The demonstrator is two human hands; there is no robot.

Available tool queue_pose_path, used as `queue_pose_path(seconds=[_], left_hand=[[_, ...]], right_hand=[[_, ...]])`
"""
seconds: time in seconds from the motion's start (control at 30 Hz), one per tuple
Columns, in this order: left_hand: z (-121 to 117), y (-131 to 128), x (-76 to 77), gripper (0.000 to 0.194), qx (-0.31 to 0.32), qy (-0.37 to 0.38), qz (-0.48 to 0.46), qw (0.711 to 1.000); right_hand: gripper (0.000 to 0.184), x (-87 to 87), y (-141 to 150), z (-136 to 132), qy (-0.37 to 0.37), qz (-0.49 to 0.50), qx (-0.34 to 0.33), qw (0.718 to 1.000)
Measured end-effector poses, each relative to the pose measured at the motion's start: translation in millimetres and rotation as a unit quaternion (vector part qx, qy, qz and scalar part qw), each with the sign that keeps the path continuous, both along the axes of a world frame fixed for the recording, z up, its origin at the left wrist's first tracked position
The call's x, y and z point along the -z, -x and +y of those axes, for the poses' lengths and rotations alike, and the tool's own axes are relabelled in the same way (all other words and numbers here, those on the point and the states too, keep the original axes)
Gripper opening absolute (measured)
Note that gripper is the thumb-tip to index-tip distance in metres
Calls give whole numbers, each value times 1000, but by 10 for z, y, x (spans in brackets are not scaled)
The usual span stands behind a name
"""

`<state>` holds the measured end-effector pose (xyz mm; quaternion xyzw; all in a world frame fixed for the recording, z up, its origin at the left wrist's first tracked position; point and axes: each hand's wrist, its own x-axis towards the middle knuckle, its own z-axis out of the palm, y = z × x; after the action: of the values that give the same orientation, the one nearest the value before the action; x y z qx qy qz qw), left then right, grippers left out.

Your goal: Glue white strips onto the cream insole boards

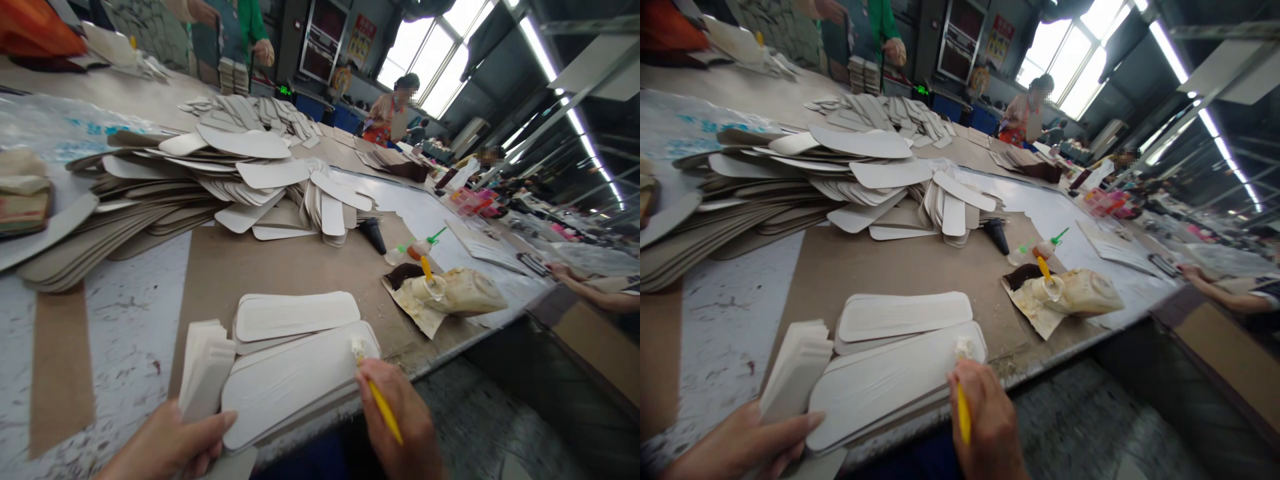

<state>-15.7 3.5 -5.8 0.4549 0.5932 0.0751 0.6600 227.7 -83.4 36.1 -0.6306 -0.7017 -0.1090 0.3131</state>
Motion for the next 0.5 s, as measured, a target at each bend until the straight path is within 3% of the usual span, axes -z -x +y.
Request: queue_pose_path(seconds=[0.1, 0.3, 0.4, 0.5], left_hand=[[-7, 0, 4, 45, -3, 3, -4, 1000], [-45, -11, 9, 46, -24, -5, -24, 999], [-58, -22, -5, 44, -31, -6, -28, 999], [-67, -34, -49, 42, -45, 2, -32, 998]], right_hand=[[14, 74, 125, -45, 4, 35, -38, 999], [15, 73, 241, -46, -19, 47, -33, 998], [10, 146, 506, -46, -27, 150, -44, 987], [7, 146, 663, -59, -33, 299, -15, 953]])
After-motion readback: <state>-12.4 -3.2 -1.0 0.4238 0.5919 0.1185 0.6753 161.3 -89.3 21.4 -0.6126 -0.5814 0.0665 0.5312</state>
